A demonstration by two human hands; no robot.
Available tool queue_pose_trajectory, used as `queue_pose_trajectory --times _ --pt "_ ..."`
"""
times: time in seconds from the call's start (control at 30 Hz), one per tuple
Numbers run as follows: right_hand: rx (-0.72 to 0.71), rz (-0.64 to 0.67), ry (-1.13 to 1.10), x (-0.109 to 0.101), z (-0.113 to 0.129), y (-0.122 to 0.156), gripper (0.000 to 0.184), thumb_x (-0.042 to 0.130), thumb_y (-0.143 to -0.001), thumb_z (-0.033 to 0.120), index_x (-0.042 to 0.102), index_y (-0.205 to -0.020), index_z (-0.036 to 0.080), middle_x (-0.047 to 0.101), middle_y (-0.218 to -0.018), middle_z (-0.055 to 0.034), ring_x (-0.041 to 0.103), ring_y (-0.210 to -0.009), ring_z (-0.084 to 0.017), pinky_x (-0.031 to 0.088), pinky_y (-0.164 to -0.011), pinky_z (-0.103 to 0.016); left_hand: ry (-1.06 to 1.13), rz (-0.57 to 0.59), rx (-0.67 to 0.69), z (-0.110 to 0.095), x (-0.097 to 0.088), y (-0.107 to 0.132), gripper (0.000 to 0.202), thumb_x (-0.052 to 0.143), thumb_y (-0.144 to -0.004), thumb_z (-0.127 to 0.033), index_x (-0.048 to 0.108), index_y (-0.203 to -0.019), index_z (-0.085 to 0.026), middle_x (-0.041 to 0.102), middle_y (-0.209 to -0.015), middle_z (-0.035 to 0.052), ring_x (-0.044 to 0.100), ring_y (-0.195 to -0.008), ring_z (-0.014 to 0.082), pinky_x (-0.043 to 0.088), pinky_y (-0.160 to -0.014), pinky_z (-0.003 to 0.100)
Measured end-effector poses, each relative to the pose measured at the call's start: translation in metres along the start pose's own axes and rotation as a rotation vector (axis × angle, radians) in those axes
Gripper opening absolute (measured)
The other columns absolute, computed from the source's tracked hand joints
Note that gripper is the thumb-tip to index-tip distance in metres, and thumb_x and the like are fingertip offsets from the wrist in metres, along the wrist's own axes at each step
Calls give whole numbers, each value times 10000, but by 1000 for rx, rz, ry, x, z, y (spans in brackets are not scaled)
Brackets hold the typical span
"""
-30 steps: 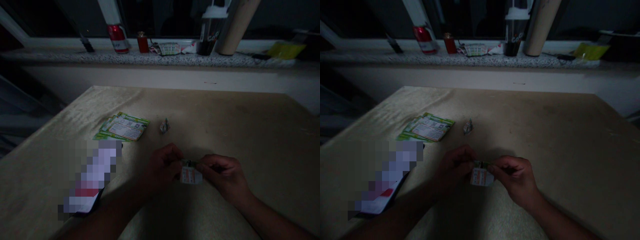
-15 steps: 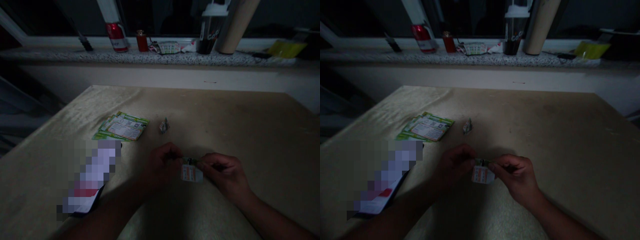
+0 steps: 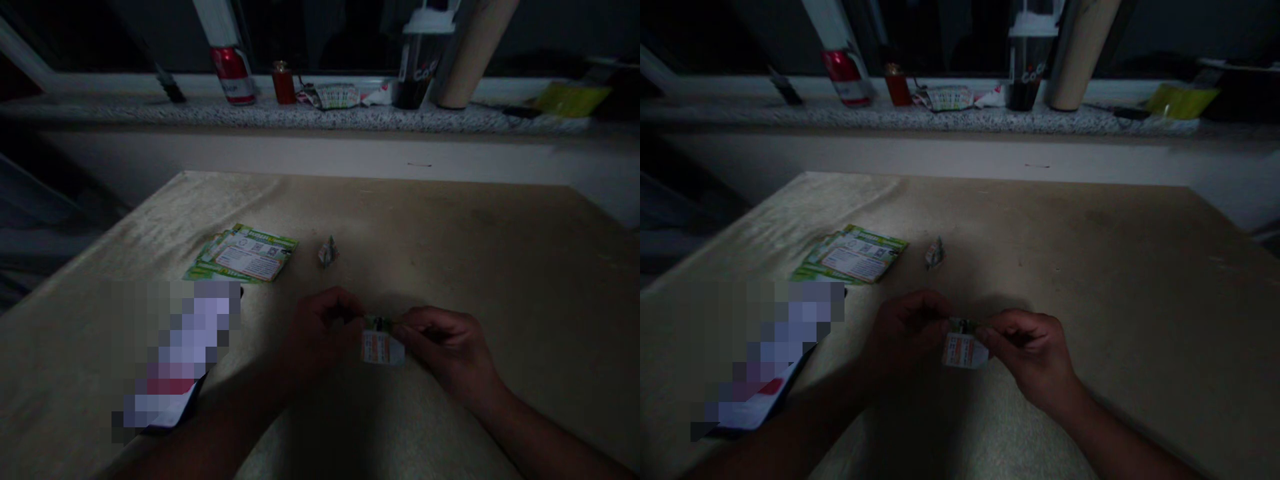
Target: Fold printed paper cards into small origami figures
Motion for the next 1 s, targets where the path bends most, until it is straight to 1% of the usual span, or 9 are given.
queue_pose_trajectory --times 0.27,0.47,0.63,0.77,1.0 --pt "17 18 2 0 -3 1 78 792 -762 192 791 -692 225 721 -582 7 646 -496 -90 525 -474 -138 43 -1 -73 1 1 3 48 673 -697 -143 659 -743 -149 634 -668 -25 576 -614 96 461 -574 194" --pt "20 15 31 -1 -5 1 78 790 -762 197 788 -687 216 720 -586 5 637 -496 -79 513 -482 -128 71 27 -60 -1 3 1 64 682 -682 -164 638 -724 -146 616 -654 -28 558 -605 92 454 -566 194" --pt "-6 2 42 0 0 1 86 789 -752 181 780 -673 216 719 -572 12 641 -487 -78 512 -470 -118 51 3 -62 0 2 1 72 685 -675 -167 623 -707 -148 594 -643 -31 538 -600 90 442 -559 195" --pt "-18 4 54 0 1 1 92 785 -754 184 780 -666 211 714 -567 6 640 -479 -84 513 -457 -122 21 0 -63 3 1 3 46 679 -704 -163 651 -739 -153 615 -665 -25 555 -615 94 445 -571 197" --pt "-27 -25 60 -2 0 0 77 780 -757 193 791 -685 217 725 -577 -4 655 -488 -99 533 -468 -140 106 -16 -173 7 1 1 86 716 -669 -173 678 -743 -151 648 -671 -28 587 -610 92 464 -580 195"
Point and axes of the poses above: each hand's wrist, its own y-axis away from the middle knuckle, its own x-axis out of the palm, z = x × y, the point moved 4 cm from there along -y, towards the middle knuckle
